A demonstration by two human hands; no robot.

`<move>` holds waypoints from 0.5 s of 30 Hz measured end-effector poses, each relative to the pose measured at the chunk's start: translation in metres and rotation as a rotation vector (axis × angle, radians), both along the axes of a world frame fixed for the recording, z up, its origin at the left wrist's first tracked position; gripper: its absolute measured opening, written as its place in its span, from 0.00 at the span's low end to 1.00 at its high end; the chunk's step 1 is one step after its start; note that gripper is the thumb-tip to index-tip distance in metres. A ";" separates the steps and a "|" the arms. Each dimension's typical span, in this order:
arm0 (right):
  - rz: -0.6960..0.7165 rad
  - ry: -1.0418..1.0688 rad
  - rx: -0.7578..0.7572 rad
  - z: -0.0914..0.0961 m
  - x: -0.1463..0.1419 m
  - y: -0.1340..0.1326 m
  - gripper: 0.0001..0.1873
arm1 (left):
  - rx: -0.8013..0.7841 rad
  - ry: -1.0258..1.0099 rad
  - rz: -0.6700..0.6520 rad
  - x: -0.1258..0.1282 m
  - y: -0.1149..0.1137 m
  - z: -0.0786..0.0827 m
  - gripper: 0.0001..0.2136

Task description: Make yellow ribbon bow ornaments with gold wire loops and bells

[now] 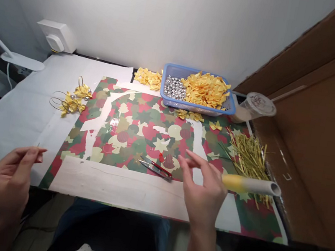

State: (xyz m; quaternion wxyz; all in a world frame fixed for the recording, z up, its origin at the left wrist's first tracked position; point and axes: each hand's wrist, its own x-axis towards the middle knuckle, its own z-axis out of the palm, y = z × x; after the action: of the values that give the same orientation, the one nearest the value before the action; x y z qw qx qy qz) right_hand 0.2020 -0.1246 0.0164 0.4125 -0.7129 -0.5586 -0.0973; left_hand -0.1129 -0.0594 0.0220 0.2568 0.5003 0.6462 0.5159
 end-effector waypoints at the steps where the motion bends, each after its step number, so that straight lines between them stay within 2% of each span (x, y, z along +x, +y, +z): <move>1: 0.007 0.009 0.000 0.001 -0.001 0.002 0.07 | 0.018 -0.002 0.021 -0.004 -0.001 -0.001 0.05; 4: 0.072 0.042 -0.008 0.004 -0.014 0.008 0.08 | 0.023 -0.005 0.050 -0.012 -0.003 -0.006 0.06; 6: 0.163 0.163 -0.057 0.007 -0.032 0.011 0.07 | -0.003 0.007 0.053 -0.012 -0.005 -0.009 0.08; 7: 0.263 0.271 -0.111 0.010 -0.042 0.012 0.08 | -0.019 0.011 0.047 -0.012 -0.006 -0.010 0.09; 9: 0.568 0.550 -0.223 0.014 -0.062 0.015 0.07 | -0.047 0.009 0.032 -0.010 -0.007 -0.011 0.10; 11: 0.817 0.779 -0.263 0.016 -0.079 0.018 0.04 | -0.071 0.000 0.015 -0.008 -0.009 -0.012 0.10; 13: 0.867 0.809 -0.251 0.016 -0.091 0.024 0.11 | -0.096 -0.007 0.007 -0.007 -0.011 -0.012 0.10; 15: 0.787 0.662 -0.275 0.011 -0.099 0.029 0.10 | -0.124 -0.019 -0.012 -0.008 -0.013 -0.012 0.11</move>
State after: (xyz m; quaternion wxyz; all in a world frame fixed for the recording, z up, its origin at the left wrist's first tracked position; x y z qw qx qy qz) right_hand 0.1028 -0.0953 0.0279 0.4748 -0.4895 -0.6314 0.3691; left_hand -0.1205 -0.0719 0.0095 0.2967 0.4823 0.6715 0.4780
